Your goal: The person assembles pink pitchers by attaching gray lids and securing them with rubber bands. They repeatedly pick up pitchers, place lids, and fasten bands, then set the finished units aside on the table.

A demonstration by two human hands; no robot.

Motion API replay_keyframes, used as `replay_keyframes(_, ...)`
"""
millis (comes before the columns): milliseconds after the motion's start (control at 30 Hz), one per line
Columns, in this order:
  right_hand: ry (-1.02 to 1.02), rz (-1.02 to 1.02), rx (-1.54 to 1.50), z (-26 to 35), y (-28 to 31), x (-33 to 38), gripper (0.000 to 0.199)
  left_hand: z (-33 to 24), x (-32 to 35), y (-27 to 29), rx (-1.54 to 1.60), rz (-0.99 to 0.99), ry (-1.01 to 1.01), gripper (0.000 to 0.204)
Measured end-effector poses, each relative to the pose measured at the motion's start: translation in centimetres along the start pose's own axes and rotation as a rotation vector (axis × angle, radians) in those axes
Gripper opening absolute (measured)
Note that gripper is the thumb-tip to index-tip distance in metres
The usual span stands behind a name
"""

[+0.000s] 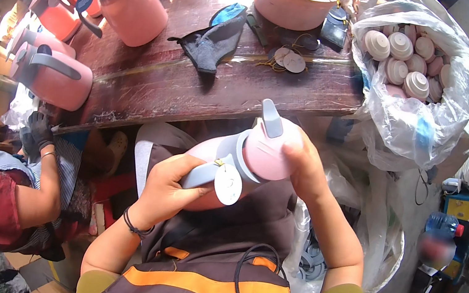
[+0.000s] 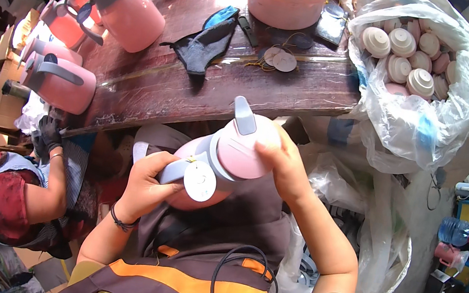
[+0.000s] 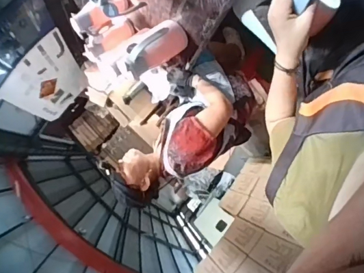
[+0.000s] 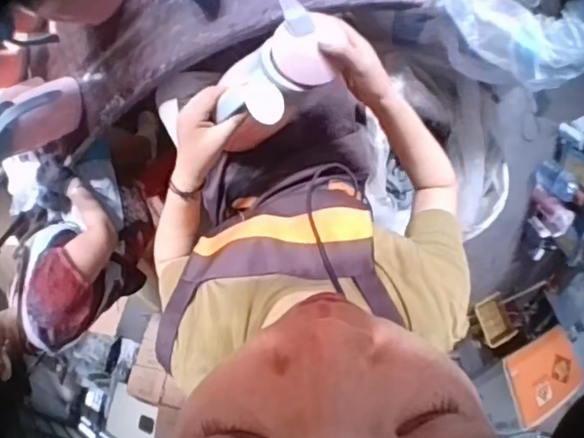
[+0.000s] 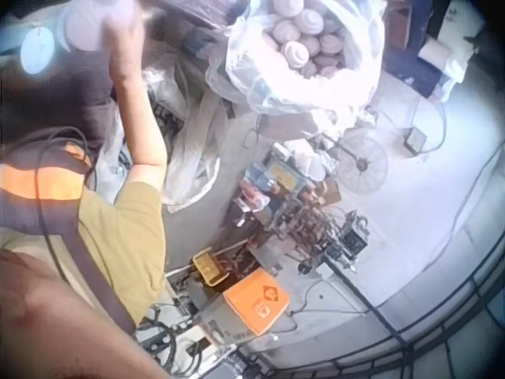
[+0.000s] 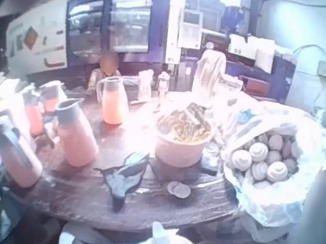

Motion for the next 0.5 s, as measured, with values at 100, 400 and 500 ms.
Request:
replay_keyframes(100, 0.110, -0.050, 0.309, 0.5, -0.7, 0.8, 0.060, 0.4, 0.8, 0.0, -0.019, -0.011, 0.047, 0.029)
replay_keyframes(400, 0.482, -0.030, 1.140, 1.8, -5.6, 3.0, 0.076, 0.1, 2.1, -0.5, -0.123, -0.060, -0.120, 0.025)
replay_keyframes(500, 0.780, 0.160, 0.975, 2.2, -7.4, 4.5, 0.066, 1.1, 1.7, 1.1, -0.038, 0.042, -0.139, 0.026)
Point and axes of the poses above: each hand's wrist, its own x-axis away from the middle knuckle, its own y-axis out of the back of the hand, z = x × y, the point moved 6 cm from there along -x, towards the middle knuckle, and after that the axes turned 5 degrees about -z, right-handed, at the moved point
